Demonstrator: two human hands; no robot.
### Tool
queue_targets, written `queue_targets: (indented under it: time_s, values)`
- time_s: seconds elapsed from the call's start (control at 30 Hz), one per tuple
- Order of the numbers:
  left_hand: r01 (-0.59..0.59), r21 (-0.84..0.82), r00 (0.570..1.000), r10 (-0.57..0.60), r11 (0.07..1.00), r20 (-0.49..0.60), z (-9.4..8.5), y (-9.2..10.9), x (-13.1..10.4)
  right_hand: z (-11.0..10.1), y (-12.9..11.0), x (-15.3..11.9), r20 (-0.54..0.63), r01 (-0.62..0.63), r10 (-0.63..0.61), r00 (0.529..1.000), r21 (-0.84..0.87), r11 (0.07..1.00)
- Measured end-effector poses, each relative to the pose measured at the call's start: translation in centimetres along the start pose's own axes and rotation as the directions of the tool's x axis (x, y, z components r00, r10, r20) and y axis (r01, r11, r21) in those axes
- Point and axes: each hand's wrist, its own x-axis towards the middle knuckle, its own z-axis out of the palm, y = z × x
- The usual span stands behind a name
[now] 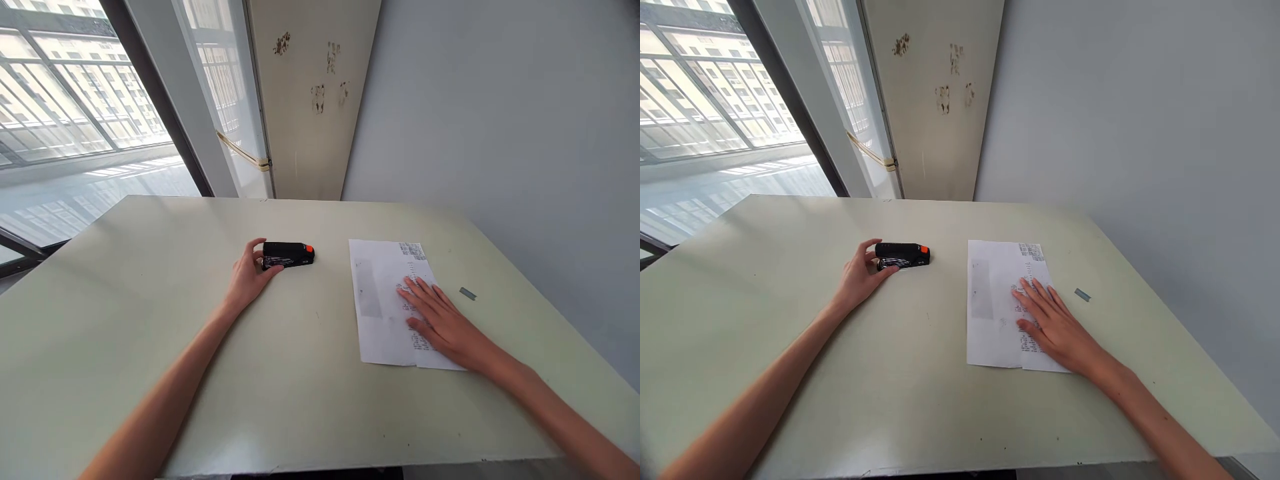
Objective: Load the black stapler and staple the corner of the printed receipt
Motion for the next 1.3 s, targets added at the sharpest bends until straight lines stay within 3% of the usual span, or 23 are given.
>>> queue_targets:
  time_s: [0.17,0.27,0.4,0.57,0.77,1.03,1.17,1.3]
  values:
    - [0.005,-0.015,1.000,-0.005,1.000,0.027,-0.1,0.3,-0.7,-1.1,2.9,0.2,-0.007,0.013,-0.013,1.000,0.006,1.000]
    - [-0.003,-0.013,0.998,0.004,1.000,0.055,0.0,0.8,-1.5,-1.7,2.4,0.3,-0.061,-0.018,0.018,0.998,0.004,1.000]
    - [-0.011,-0.030,0.994,0.014,1.000,0.110,0.1,1.7,-3.2,-1.6,-2.7,1.3,-0.153,-0.054,0.072,0.986,0.115,0.992]
    - [-0.068,-0.058,0.983,0.076,0.996,0.165,0.5,2.9,-4.9,0.3,-10.0,4.8,-0.210,0.086,-0.041,0.977,0.209,0.974]
    - [-0.080,-0.059,0.969,0.091,0.995,0.231,0.3,3.2,-5.8,2.8,-13.6,7.7,-0.275,0.155,-0.098,0.956,0.193,0.969]
    - [-0.150,-0.054,0.949,0.159,0.987,0.273,-2.1,0.9,-6.2,4.9,-13.7,7.5,-0.375,0.201,-0.142,0.916,0.121,0.972]
    - [-0.220,-0.052,0.928,0.226,0.974,0.297,-4.3,-1.3,-5.4,5.0,-13.9,7.5,-0.399,0.205,-0.154,0.904,0.088,0.975]
    - [-0.215,-0.015,0.931,0.210,0.976,0.300,-6.6,-3.2,-4.7,5.2,-14.2,7.6,-0.411,0.190,-0.165,0.897,0.021,0.982]
